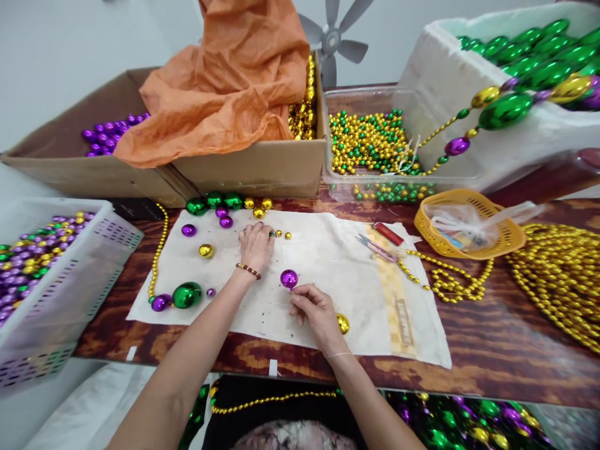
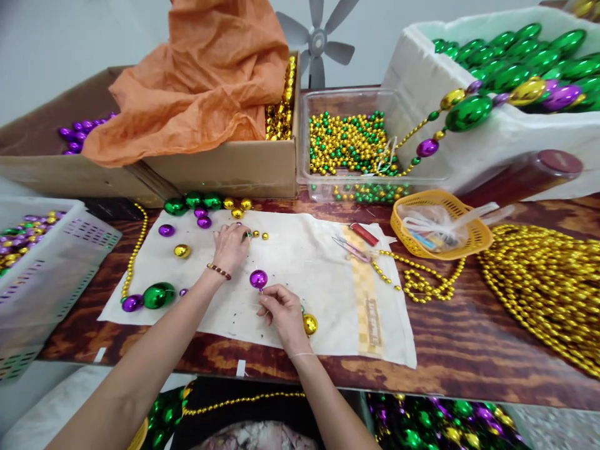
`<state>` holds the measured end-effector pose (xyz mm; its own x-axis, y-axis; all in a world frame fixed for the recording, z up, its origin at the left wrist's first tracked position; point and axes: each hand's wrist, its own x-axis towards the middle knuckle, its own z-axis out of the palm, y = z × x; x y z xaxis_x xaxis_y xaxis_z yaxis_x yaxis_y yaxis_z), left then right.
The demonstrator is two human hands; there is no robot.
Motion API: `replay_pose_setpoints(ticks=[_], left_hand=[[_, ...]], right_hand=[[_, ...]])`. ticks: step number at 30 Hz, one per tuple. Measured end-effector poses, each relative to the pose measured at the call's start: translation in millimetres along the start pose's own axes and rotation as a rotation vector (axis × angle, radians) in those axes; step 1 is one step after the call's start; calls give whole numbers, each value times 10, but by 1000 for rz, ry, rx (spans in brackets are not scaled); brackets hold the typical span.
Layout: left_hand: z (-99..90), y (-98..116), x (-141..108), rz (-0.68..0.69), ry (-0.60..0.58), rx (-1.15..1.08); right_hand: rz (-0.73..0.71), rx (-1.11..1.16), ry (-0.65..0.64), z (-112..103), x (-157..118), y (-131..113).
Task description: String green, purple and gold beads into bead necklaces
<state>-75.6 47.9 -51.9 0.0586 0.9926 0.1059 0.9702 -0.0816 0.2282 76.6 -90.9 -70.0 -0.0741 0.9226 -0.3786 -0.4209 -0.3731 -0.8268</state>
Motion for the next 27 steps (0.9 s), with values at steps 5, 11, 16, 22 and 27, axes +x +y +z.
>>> replay_pose_setpoints(ticks=[5,11,16,22,27], left_hand=[[-20,-27,-20,-7,27,-62],[-241,-270,-22,-140,154,-133],[-288,-564,-157,-163,164,-92],[-134,-672,-405,-118,177,-114],[-112,-604,-452,-151,150,-205]], right_hand=[[-15,-6,12,-1,-3,17],[-18,-44,-20,-35,-14,36],[-25,-58,-24,-34,-35,15],[-29,-97,-43,-41,-43,21],[-36,-142,-44,-41,-48,44]])
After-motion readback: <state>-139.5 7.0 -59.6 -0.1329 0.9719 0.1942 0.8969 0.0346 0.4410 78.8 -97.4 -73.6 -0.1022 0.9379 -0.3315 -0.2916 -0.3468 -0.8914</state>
